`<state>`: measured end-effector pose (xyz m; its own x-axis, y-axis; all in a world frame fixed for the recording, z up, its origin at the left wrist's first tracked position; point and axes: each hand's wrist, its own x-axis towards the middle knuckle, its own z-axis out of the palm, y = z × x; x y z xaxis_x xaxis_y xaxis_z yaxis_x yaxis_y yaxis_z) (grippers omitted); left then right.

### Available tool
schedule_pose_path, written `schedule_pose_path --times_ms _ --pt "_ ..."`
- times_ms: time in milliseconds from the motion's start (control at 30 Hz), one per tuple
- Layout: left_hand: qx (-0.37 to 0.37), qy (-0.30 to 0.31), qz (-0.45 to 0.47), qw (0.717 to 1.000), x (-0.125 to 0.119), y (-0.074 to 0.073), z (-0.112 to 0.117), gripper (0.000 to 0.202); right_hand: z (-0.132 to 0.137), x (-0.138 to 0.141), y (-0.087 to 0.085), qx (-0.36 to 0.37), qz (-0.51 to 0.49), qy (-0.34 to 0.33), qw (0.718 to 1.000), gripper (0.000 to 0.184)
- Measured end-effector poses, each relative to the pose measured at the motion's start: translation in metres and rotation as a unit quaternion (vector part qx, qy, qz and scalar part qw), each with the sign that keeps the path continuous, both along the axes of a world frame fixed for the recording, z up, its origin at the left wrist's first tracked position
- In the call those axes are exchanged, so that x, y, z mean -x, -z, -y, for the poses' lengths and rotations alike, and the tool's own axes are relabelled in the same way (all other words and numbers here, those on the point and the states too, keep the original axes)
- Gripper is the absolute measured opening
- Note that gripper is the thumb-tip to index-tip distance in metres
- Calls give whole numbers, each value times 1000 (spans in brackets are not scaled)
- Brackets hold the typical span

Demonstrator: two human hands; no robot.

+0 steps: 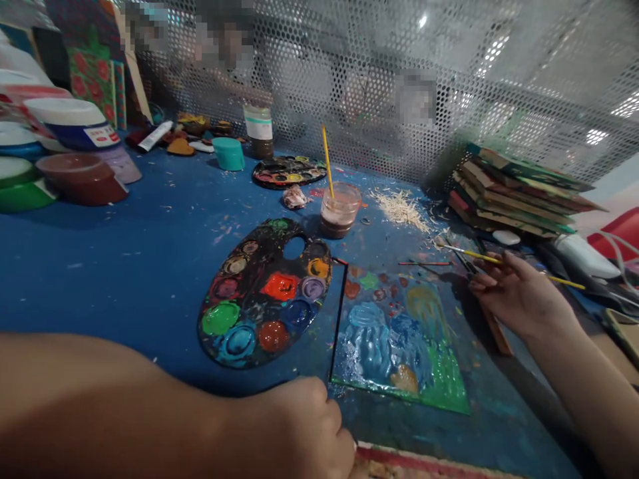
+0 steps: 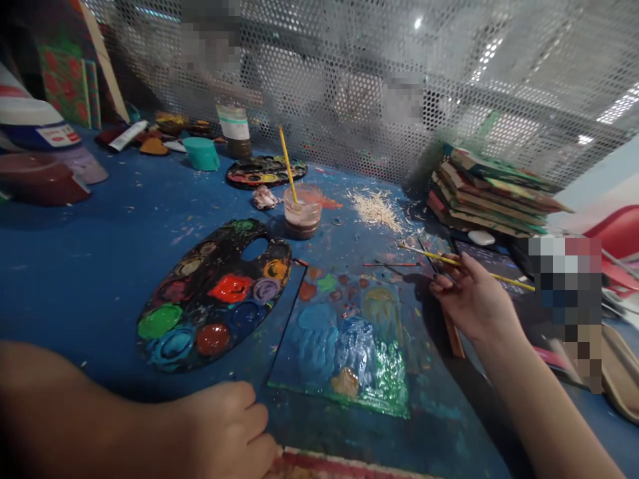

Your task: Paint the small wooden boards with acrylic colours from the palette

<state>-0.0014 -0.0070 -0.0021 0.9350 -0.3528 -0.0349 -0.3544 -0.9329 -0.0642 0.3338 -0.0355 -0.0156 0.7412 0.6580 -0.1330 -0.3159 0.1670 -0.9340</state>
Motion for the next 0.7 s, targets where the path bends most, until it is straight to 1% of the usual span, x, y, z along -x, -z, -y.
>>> schedule_pose_path --times_ms 67,133,200,300,367,467,600,700 --pt "17 -19 23 999 0 4 3 28 2 1 -3 34 -10 20 999 20" --pt "22 -38 64 997 0 13 6 31 3 3 -7 47 -1 55 997 21" --pt "19 -44 119 992 1 23 9 32 4 6 -11 37 32 103 993 19" --pt "15 -41 179 983 1 33 12 27 5 10 -15 -12 95 159 983 17" --pt "9 -45 180 983 0 35 13 23 4 12 -14 -46 121 151 980 15" --pt "-6 -51 157 986 -1 33 14 22 2 11 -11 -76 148 121 979 13" --pt "-15 -50 143 988 -1 30 13 21 -1 4 -8 -78 146 134 977 15" --pt "-19 -40 148 988 -2 29 12 21 -2 -2 -9 -69 131 128 981 13"
